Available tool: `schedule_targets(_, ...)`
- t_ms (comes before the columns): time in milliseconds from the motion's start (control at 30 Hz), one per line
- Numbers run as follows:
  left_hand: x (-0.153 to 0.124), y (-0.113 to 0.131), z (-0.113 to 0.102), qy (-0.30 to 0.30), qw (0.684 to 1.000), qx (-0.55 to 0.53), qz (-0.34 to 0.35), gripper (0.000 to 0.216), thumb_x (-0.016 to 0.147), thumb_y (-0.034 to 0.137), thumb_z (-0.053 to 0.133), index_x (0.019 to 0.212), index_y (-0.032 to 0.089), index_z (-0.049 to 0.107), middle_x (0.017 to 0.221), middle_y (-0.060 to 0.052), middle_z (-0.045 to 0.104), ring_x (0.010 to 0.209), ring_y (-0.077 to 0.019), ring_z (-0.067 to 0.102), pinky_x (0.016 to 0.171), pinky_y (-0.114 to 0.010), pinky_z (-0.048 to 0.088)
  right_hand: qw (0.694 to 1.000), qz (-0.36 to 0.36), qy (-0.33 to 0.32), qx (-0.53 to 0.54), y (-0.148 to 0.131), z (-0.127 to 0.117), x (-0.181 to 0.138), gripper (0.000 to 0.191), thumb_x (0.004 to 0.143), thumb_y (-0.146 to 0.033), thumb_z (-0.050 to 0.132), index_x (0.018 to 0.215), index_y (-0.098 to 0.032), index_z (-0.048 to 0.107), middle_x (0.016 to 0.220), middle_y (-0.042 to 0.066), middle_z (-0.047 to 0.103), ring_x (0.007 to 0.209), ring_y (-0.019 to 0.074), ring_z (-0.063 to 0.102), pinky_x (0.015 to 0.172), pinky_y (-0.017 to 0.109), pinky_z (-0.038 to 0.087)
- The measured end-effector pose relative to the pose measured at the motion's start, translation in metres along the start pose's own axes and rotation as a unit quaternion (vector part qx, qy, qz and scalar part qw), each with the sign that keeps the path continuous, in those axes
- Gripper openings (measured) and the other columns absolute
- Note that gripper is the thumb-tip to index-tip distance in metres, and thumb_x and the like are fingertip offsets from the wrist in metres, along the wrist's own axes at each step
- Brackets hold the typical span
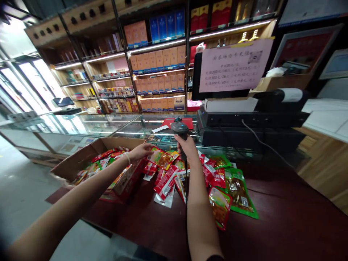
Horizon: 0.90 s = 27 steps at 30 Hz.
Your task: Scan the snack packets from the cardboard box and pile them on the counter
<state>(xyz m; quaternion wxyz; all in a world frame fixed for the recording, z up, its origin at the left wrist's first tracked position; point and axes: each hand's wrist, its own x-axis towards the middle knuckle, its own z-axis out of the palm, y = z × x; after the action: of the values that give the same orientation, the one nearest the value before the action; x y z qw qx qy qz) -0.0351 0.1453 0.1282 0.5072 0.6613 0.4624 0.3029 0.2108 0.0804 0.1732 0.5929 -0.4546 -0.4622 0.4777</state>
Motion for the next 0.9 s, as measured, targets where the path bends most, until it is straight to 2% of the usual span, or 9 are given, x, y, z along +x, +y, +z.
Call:
schedule_targets(133,0.029,-0.004,0.010,0.043,0.998,0.048,-0.025,0.054,0.065,0.013,0.072,0.117,0.015,0.061,0.089,-0.006,0.071,0.067,-0.0131,0.063,0.061,-0.024,0.049,1.000,0.001,-0.002,0.003,0.001,0.000,0.001,0.036,0.069,-0.048,0.071,0.078,-0.023,0.047,0.044,-0.009,0.049,0.029,0.0086,0.043,0.026,0.018,0.033)
schedule_targets(233,0.028,0.002,-0.002,0.077,0.995,0.060,0.037,0.052,0.068,0.016,0.071,0.119,0.014,0.061,0.103,-0.011,0.070,0.088,-0.0191,0.066,0.076,-0.029,0.051,1.000,0.007,-0.012,-0.002,0.000,0.005,-0.001,0.036,0.070,-0.049,0.070,0.078,-0.023,0.047,0.042,-0.009,0.048,0.028,0.0089,0.043,0.027,0.019,0.034)
schedule_targets(300,0.016,0.006,-0.019,0.094,0.990,0.065,0.079,0.044,0.072,0.022,0.069,0.115,0.014,0.063,0.108,-0.011,0.069,0.098,-0.0214,0.064,0.081,-0.030,0.051,1.000,0.008,-0.018,-0.007,0.000,0.012,-0.003,0.036,0.070,-0.049,0.071,0.078,-0.022,0.047,0.042,-0.009,0.048,0.027,0.0084,0.042,0.027,0.019,0.033)
schedule_targets(367,-0.003,0.007,-0.040,0.121,0.985,0.077,0.092,0.039,0.075,0.029,0.067,0.112,0.016,0.065,0.108,-0.010,0.070,0.099,-0.0221,0.064,0.081,-0.031,0.052,1.000,0.003,-0.024,-0.006,0.000,0.020,-0.006,0.036,0.069,-0.048,0.072,0.077,-0.022,0.048,0.042,-0.009,0.048,0.027,0.0079,0.041,0.026,0.018,0.032)
schedule_targets(467,-0.035,0.000,-0.080,0.163,0.979,0.091,0.081,0.038,0.076,0.035,0.066,0.109,0.015,0.066,0.102,-0.010,0.071,0.092,-0.0218,0.066,0.077,-0.032,0.053,0.998,-0.001,-0.060,0.000,0.001,0.035,-0.009,0.036,0.070,-0.047,0.072,0.076,-0.022,0.047,0.046,-0.008,0.050,0.030,0.0079,0.043,0.027,0.018,0.034)
schedule_targets(567,-0.066,-0.017,-0.123,0.203,0.970,0.119,0.065,0.039,0.075,0.036,0.067,0.107,0.014,0.066,0.099,-0.010,0.072,0.087,-0.0213,0.067,0.078,-0.033,0.053,0.995,0.003,-0.098,-0.007,0.006,0.055,-0.010,0.033,0.071,-0.046,0.071,0.071,-0.021,0.048,0.047,-0.007,0.051,0.030,0.0076,0.043,0.028,0.018,0.036)
schedule_targets(733,-0.103,-0.056,-0.180,0.253,0.934,0.252,-0.005,0.037,0.074,0.028,0.065,0.108,0.013,0.066,0.101,-0.010,0.071,0.093,-0.0220,0.067,0.081,-0.030,0.052,0.989,0.005,-0.146,-0.015,0.022,0.099,-0.016,0.033,0.072,-0.047,0.070,0.076,-0.021,0.051,0.048,-0.007,0.051,0.031,0.0090,0.045,0.028,0.019,0.036)
schedule_targets(900,-0.121,-0.087,-0.202,0.245,0.883,0.384,-0.113,0.043,0.072,0.029,0.067,0.113,0.015,0.064,0.106,-0.010,0.070,0.096,-0.0240,0.065,0.084,-0.030,0.049,0.980,0.001,-0.191,-0.054,0.037,0.149,-0.029,0.031,0.073,-0.047,0.069,0.074,-0.022,0.050,0.045,-0.006,0.050,0.029,0.0098,0.043,0.027,0.020,0.035)
